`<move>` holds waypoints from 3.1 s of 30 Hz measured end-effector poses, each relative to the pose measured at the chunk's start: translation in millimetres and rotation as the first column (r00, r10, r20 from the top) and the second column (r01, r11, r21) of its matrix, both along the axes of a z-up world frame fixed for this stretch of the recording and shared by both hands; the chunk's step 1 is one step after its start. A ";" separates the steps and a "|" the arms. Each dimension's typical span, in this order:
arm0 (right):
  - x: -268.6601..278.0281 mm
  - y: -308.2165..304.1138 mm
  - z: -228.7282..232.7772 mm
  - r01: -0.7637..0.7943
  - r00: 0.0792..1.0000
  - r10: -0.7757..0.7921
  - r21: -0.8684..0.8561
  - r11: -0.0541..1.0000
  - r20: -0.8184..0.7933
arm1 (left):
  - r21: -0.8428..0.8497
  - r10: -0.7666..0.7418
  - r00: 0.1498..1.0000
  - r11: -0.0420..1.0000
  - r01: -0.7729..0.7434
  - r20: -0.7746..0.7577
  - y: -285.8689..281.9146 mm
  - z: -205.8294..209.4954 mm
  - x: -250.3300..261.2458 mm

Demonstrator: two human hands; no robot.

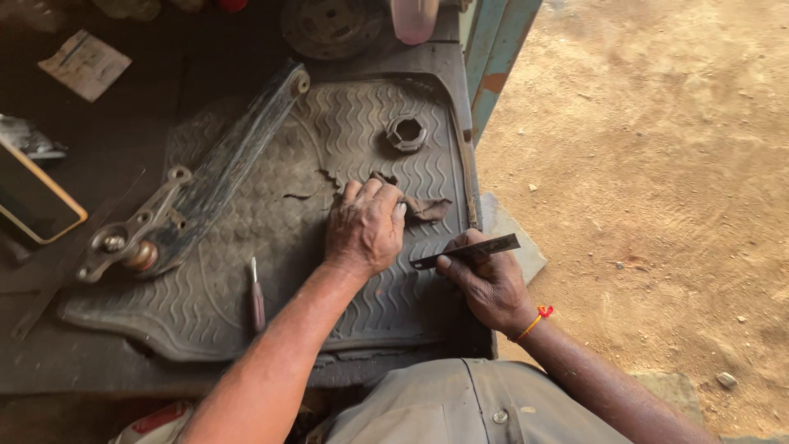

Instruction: The person uses a flat metal tool to scrape the inside of a cylindrical metal part, then wipes it with a cloth. They repeat the scraping and wiping process on the part while holding it over a workbench.

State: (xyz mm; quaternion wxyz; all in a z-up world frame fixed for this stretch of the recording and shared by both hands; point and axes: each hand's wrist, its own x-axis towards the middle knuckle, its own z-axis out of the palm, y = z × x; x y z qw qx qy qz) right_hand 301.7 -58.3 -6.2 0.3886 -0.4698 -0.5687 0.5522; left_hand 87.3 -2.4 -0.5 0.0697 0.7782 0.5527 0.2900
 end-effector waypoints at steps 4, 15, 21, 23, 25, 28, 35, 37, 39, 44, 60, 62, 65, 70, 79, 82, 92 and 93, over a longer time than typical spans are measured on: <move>3.2 0.4 -0.3 0.010 0.999 -0.006 -0.085 0.996 0.044 | -0.019 -0.130 0.989 0.991 0.132 0.075 3.1 6.3 -14.3; -15.1 -18.8 5.6 0.172 0.941 -0.203 0.134 0.976 0.272 | 0.051 -0.332 0.943 0.942 0.331 0.012 3.2 5.8 -30.1; -23.1 -25.8 -2.1 0.180 0.921 -0.247 0.233 0.956 0.301 | 0.005 -0.309 0.921 0.949 0.317 0.236 15.3 1.7 -31.2; -23.0 -25.0 -6.1 0.183 0.935 -0.242 0.233 0.955 0.259 | -0.080 -0.277 0.927 0.949 0.305 0.254 22.8 1.9 -33.3; -24.3 -24.9 -9.2 0.204 0.943 -0.247 0.199 0.959 0.224 | -0.190 -0.228 0.930 0.938 0.289 0.289 27.0 3.4 -36.1; -27.0 -22.4 -11.7 0.249 0.942 -0.272 0.134 0.959 0.195 | -0.328 -0.113 0.848 0.889 0.319 0.518 35.7 6.4 -43.1; -33.2 -25.2 -6.0 0.282 0.947 -0.298 0.136 0.950 0.118 | -0.191 0.118 0.230 0.925 0.328 0.966 36.5 35.1 -116.8; -39.1 -23.3 4.1 0.325 0.943 -0.330 0.096 0.941 0.040 | -0.177 0.143 0.144 0.951 0.255 0.979 17.4 55.7 -149.1; -46.8 -20.0 20.6 0.390 0.921 -0.390 0.062 0.919 0.000 | -0.202 0.152 0.300 0.968 0.146 0.942 -10.9 72.5 -179.0; -93.9 25.4 59.6 0.132 0.984 -0.151 0.189 0.973 0.092 | -0.399 0.305 0.479 0.911 0.107 0.823 -76.0 63.6 -200.4; -172.6 -15.2 96.7 -0.399 0.852 0.204 0.344 0.850 0.482 | -0.369 0.401 0.001 0.840 0.398 0.916 -103.2 60.6 -117.7; -156.1 -20.6 90.9 -0.296 0.900 0.144 0.336 0.894 0.412 | -0.265 0.355 -0.056 0.786 0.558 0.933 -99.3 70.6 -109.9; -111.5 -23.4 78.1 -0.002 0.986 -0.044 0.276 0.961 0.161 | -0.315 0.132 0.365 0.803 0.506 0.922 -84.8 66.4 -100.3; -58.0 -11.8 62.0 0.362 0.929 -0.355 0.064 0.930 -0.102 | -0.085 -0.088 0.925 0.988 0.128 0.370 -49.3 25.0 -74.5; -72.6 47.9 79.1 -0.121 0.940 -0.054 0.478 0.870 0.336 | -0.169 0.011 0.965 0.985 0.034 0.262 -31.8 -5.1 -61.4; -94.5 89.2 75.3 -0.259 0.884 -0.026 0.536 0.803 0.466 | -0.117 -0.064 0.975 0.989 0.090 0.213 -41.5 -1.0 -54.9; -110.5 114.6 18.3 -0.566 0.667 0.046 0.467 0.679 0.743 | -0.056 0.248 0.918 0.968 -0.243 0.310 -64.0 -1.2 -70.2; -102.5 106.0 15.9 -0.598 0.630 0.029 0.461 0.656 0.776 | -0.031 0.217 0.926 0.976 -0.218 0.310 -63.4 -0.9 -71.7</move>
